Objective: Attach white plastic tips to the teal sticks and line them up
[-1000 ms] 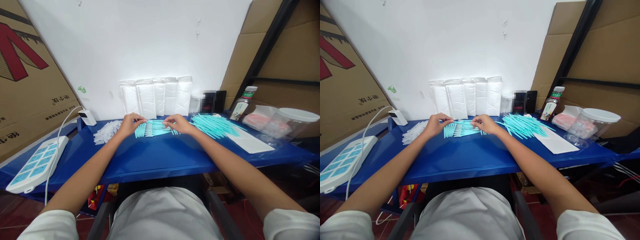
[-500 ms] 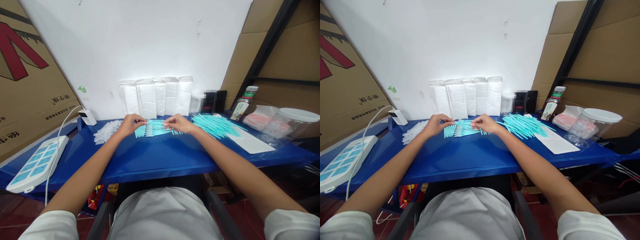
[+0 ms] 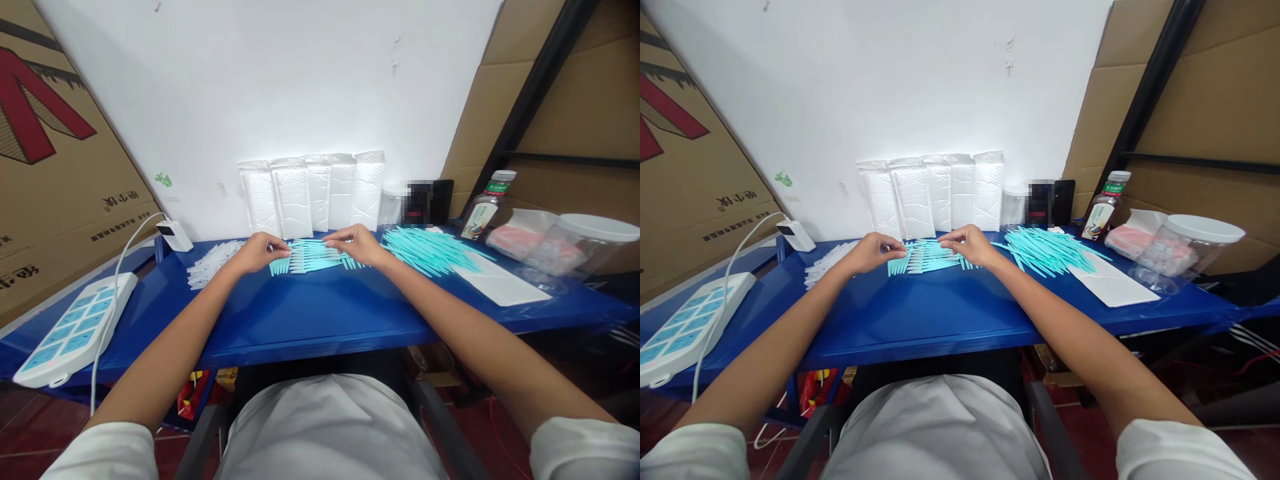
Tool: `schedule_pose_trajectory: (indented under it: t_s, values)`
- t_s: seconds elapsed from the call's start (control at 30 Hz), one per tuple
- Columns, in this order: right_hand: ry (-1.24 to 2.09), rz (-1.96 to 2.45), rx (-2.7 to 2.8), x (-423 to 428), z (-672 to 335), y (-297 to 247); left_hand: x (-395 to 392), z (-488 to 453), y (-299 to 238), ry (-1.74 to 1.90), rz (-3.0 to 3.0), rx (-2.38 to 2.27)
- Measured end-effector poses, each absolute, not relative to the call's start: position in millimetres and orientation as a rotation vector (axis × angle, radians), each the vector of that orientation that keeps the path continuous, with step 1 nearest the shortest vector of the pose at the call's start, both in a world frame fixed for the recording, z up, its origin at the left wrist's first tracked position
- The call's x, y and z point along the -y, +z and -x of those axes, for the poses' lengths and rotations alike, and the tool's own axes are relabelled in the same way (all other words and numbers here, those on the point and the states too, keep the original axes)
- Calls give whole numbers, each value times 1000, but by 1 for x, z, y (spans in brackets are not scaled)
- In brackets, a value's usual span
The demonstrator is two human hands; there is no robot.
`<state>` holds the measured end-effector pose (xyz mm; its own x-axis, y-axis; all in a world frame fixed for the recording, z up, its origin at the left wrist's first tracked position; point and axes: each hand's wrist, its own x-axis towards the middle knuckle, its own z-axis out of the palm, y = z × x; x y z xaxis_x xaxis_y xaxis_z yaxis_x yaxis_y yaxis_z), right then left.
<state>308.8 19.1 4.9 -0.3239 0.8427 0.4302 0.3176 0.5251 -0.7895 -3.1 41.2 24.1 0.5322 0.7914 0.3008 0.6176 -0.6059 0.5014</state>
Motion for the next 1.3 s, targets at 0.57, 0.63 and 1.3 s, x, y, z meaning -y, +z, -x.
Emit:
schedule_pose_trajectory:
  t_s: [0.57,0.63,1.3]
  values:
    - [583,1028,1920,-24,-312,1,-60,41,30,629,-2601,-1484]
    - [575,1041,1902,-27,-315,0,-65,50,30,564,-2619,-1589]
    - [547,1065,1933,-27,-315,1,-81,55,4,334,-2591,-1780]
